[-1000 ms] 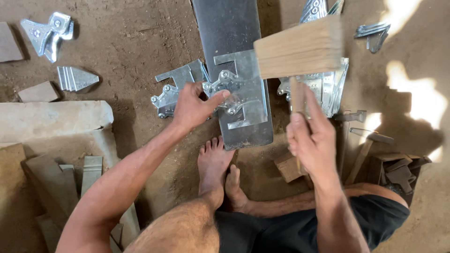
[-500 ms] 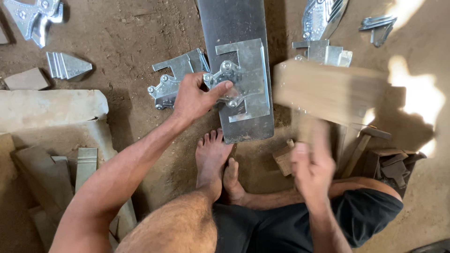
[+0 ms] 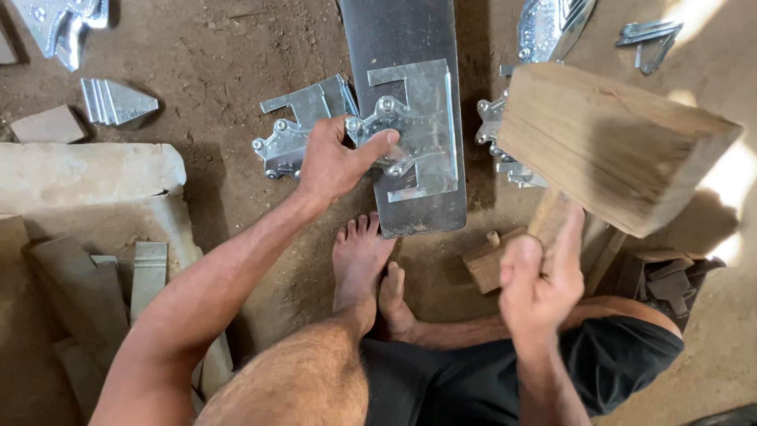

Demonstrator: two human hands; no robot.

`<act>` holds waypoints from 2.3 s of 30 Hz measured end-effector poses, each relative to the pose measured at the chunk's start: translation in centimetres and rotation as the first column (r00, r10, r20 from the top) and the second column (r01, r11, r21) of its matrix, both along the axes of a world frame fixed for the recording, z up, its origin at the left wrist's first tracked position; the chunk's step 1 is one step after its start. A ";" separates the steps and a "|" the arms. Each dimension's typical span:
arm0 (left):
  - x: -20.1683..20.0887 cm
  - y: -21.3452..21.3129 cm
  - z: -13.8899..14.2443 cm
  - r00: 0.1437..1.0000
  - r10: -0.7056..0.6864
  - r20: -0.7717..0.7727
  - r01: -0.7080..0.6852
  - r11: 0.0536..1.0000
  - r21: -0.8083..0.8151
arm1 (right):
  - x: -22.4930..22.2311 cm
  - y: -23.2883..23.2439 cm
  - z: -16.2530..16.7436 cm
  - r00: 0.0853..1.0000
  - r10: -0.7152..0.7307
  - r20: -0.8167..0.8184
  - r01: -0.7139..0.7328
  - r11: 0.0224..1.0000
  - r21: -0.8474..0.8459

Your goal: The person sits on the ground and hammers decorative sheet metal pieces with a wooden mallet over a metal form, striking the metal to shape it, repositioning the pieces by hand between strikes, and setting finished pieces aside with other completed metal ornaments.

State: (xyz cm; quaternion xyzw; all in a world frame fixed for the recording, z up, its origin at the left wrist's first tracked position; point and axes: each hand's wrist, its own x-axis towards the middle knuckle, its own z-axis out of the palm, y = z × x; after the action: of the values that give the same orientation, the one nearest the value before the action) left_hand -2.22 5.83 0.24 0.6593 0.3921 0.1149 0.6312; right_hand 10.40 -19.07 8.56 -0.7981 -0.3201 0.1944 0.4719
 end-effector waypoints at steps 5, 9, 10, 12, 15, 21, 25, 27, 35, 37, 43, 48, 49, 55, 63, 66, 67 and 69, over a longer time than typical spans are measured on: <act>0.1 0.2 0.3 0.997 0.009 -0.077 -0.007 1.000 0.021 | 1.3 2.7 0.6 0.996 0.074 -0.057 -0.076 0.996 -0.038; 0.1 0.2 0.3 0.999 0.008 -0.045 -0.007 1.000 0.015 | 1.4 3.9 1.2 0.970 0.072 0.232 -0.068 0.997 -0.026; 0.1 0.2 0.4 1.000 0.016 -0.020 -0.016 1.000 -0.006 | 1.5 4.1 1.3 0.944 0.089 0.318 -0.077 0.996 -0.050; 0.1 0.1 0.3 0.999 0.033 0.041 -0.031 0.999 -0.037 | 1.5 4.1 1.6 0.987 0.097 0.130 -0.081 0.989 -0.127; 0.1 0.1 0.4 0.996 0.008 -0.088 -0.008 1.000 0.001 | 1.3 3.3 1.9 0.999 -0.009 0.050 0.014 0.996 -0.087; 0.1 0.0 0.3 0.997 0.017 -0.074 -0.024 0.996 -0.085 | -0.2 1.2 2.2 0.981 0.103 0.165 -0.078 0.985 -0.156; -0.1 -0.1 0.4 0.995 0.020 -0.100 -0.020 1.000 0.006 | -1.6 -0.5 2.7 0.992 -0.117 0.045 0.124 0.973 -0.196; -0.1 0.0 0.5 0.999 0.033 -0.042 -0.035 0.999 -0.041 | -2.0 -1.4 2.3 0.991 0.014 0.132 0.026 0.954 -0.298; -0.1 -0.3 0.1 0.997 -0.017 -0.080 0.017 1.000 0.008 | -2.8 -5.4 0.4 0.994 -0.050 0.095 0.079 0.940 -0.332; -0.6 -0.3 0.5 0.994 -0.008 -0.111 0.010 1.000 0.014 | -3.3 -6.2 0.4 0.999 -0.036 -0.001 0.032 0.915 -0.403; -1.1 -0.3 5.5 1.000 -0.009 -0.017 0.008 0.999 -0.034 | -5.9 -10.8 1.4 0.984 0.046 0.171 0.023 0.924 -0.381; 3.9 -1.6 6.2 0.966 -0.149 0.211 0.215 0.917 -0.337 | -7.2 -12.5 -0.5 0.885 -0.393 -0.250 0.019 0.566 -0.824; 4.0 -1.7 5.6 0.976 -0.145 0.164 0.179 0.960 -0.216 | -7.3 -12.6 -0.8 0.884 -0.378 -0.276 0.026 0.629 -0.777; -3.4 -0.1 1.0 0.944 0.264 -0.197 -0.112 0.819 0.563 | -7.1 -13.1 -1.5 0.944 -0.254 -0.213 0.075 0.790 -0.609; -8.3 0.0 -2.0 0.820 0.324 -0.471 0.002 0.822 0.569 | -6.4 -13.8 -3.1 0.868 -0.354 -0.348 0.071 0.783 -0.618; -9.9 2.0 -1.6 0.928 0.293 -0.231 -0.014 0.646 0.763 | -6.5 -14.1 -2.4 0.737 -0.478 -0.477 0.131 0.794 -0.593; -10.8 2.8 -1.4 0.916 0.304 -0.261 -0.158 0.873 0.462 | -6.5 -14.1 -1.8 0.689 -0.509 -0.515 0.152 0.798 -0.584; -11.7 4.6 0.3 0.907 0.287 -0.308 -0.378 0.877 -0.296 | -6.7 -13.9 -0.2 0.765 -0.509 -0.395 0.226 0.786 -0.575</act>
State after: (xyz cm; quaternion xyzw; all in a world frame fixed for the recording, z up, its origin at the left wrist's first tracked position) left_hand -13.91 10.47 0.50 0.4679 0.5923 0.0655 0.6527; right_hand 3.72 -32.94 8.39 -0.8537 0.0533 0.3820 0.3500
